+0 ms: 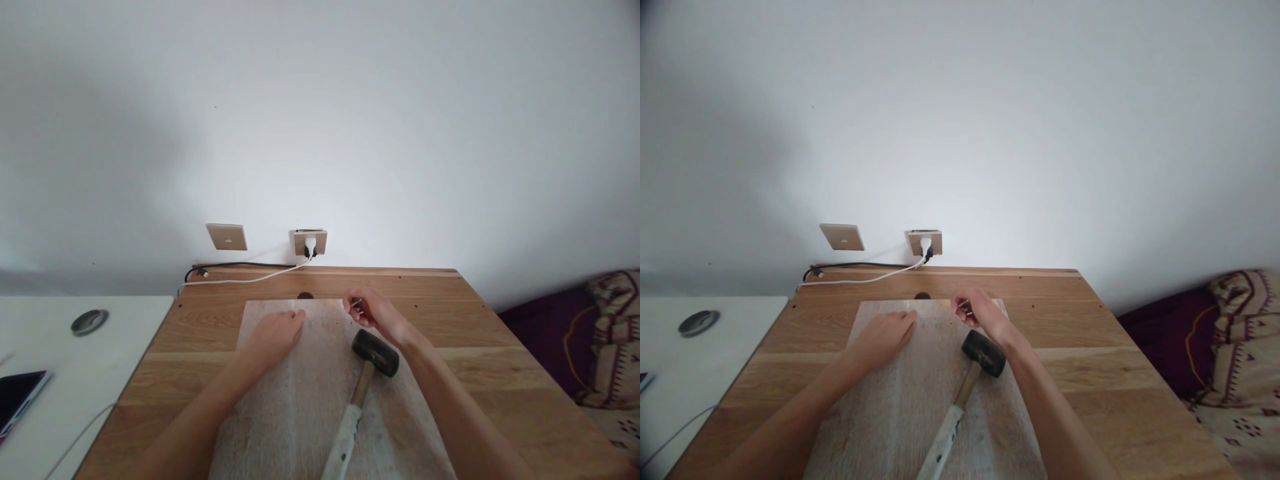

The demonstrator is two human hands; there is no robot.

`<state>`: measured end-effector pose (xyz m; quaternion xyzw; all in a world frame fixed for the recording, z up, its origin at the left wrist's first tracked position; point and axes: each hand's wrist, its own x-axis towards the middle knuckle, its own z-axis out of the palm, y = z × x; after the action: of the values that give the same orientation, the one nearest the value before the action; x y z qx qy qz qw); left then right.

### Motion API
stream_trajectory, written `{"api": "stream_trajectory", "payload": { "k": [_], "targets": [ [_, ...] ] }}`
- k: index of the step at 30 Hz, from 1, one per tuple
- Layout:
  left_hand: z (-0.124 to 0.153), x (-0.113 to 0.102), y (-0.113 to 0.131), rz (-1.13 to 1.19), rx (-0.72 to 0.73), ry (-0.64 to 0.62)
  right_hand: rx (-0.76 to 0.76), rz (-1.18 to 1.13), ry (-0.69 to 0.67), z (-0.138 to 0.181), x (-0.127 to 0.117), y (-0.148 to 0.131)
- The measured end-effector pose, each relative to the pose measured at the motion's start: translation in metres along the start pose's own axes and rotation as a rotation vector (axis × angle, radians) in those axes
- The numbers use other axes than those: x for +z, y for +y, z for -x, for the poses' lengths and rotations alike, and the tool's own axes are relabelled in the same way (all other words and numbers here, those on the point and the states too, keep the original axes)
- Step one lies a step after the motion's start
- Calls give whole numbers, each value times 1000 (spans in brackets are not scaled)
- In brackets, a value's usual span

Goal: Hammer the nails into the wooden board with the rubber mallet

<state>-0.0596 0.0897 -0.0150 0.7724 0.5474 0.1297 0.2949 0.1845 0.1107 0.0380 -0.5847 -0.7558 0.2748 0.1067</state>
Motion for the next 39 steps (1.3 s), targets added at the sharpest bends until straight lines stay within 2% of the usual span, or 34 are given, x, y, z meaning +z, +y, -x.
{"api": "stream_trajectory", "payload": {
  "k": [4,8,12,16,18,21,24,27,31,34,37,39],
  "targets": [
    [-12,0,3,16,-8,10,6,40,-29,-1,21,-10],
    [-16,4,3,156,-107,108,16,109,6,-3,43,-25],
    [-6,2,0,468,-222,186,-15,46,41,-5,32,-28],
    [18,3,2,836,-272,118,-44,-54,34,-5,11,-20],
    [31,11,4,957,-274,91,-53,-48,17,-6,13,-19],
    [43,25,7,1020,-265,99,-53,51,-17,-10,33,-25],
    [54,31,10,983,-227,133,-44,199,-49,-12,55,-37],
    [68,28,14,888,-150,131,-52,314,-70,-11,65,-48],
    [91,24,14,715,-59,105,-85,371,-81,-10,57,-52],
    [107,28,3,594,-43,128,-117,353,-64,-7,46,-52],
    [125,35,-14,303,21,193,-188,298,-92,6,39,-53],
    [137,38,-23,29,140,269,-255,255,-146,21,36,-53]
  ]
}}
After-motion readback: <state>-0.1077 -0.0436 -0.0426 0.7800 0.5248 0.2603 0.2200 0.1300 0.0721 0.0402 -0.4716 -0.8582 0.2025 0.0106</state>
